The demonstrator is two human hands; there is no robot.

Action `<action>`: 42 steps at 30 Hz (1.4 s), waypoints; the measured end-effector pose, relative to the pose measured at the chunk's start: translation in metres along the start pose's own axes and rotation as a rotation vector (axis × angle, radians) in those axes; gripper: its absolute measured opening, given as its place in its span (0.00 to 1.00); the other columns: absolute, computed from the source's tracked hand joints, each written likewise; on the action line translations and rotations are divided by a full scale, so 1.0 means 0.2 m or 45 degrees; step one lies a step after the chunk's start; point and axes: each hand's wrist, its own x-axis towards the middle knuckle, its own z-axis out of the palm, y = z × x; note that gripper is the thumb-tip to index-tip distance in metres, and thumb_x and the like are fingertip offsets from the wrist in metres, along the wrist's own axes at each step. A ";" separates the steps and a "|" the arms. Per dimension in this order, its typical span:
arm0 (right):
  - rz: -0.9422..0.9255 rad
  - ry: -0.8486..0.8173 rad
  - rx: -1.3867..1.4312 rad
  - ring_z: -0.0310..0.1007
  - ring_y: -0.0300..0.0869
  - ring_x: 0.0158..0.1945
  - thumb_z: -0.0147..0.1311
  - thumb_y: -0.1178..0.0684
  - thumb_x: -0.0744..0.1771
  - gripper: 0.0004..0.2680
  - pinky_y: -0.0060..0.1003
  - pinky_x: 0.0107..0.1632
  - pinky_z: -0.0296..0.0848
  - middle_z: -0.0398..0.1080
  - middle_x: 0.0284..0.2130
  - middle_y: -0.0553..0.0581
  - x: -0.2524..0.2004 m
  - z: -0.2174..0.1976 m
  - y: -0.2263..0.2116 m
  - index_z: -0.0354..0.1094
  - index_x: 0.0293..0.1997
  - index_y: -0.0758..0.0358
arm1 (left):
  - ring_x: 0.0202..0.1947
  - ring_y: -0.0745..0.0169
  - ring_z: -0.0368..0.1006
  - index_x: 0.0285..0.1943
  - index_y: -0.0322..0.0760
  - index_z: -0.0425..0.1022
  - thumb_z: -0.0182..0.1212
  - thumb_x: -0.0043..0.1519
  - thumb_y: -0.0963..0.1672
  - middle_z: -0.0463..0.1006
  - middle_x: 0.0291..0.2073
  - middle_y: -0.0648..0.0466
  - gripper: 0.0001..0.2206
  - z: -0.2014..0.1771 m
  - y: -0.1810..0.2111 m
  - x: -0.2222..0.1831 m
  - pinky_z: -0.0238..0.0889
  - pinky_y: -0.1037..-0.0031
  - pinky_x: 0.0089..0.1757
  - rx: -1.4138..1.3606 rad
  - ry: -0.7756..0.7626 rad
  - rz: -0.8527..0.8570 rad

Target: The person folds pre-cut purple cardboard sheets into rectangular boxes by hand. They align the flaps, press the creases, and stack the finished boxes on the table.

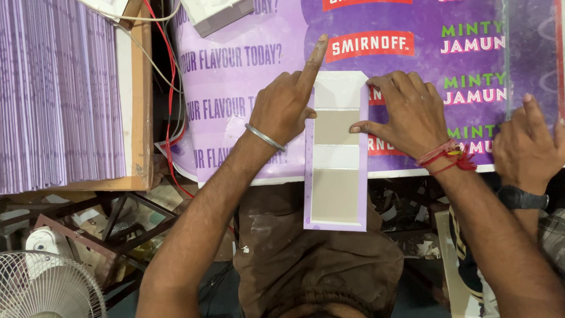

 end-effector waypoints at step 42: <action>0.151 -0.251 0.581 0.75 0.44 0.45 0.72 0.37 0.57 0.32 0.40 0.48 0.74 0.74 0.47 0.54 0.16 0.09 0.12 0.64 0.66 0.56 | 0.25 0.69 0.70 0.49 0.31 0.75 0.81 0.44 0.41 0.73 0.24 0.57 0.25 -0.06 -0.13 0.10 0.66 0.75 0.30 -0.599 -0.420 -0.476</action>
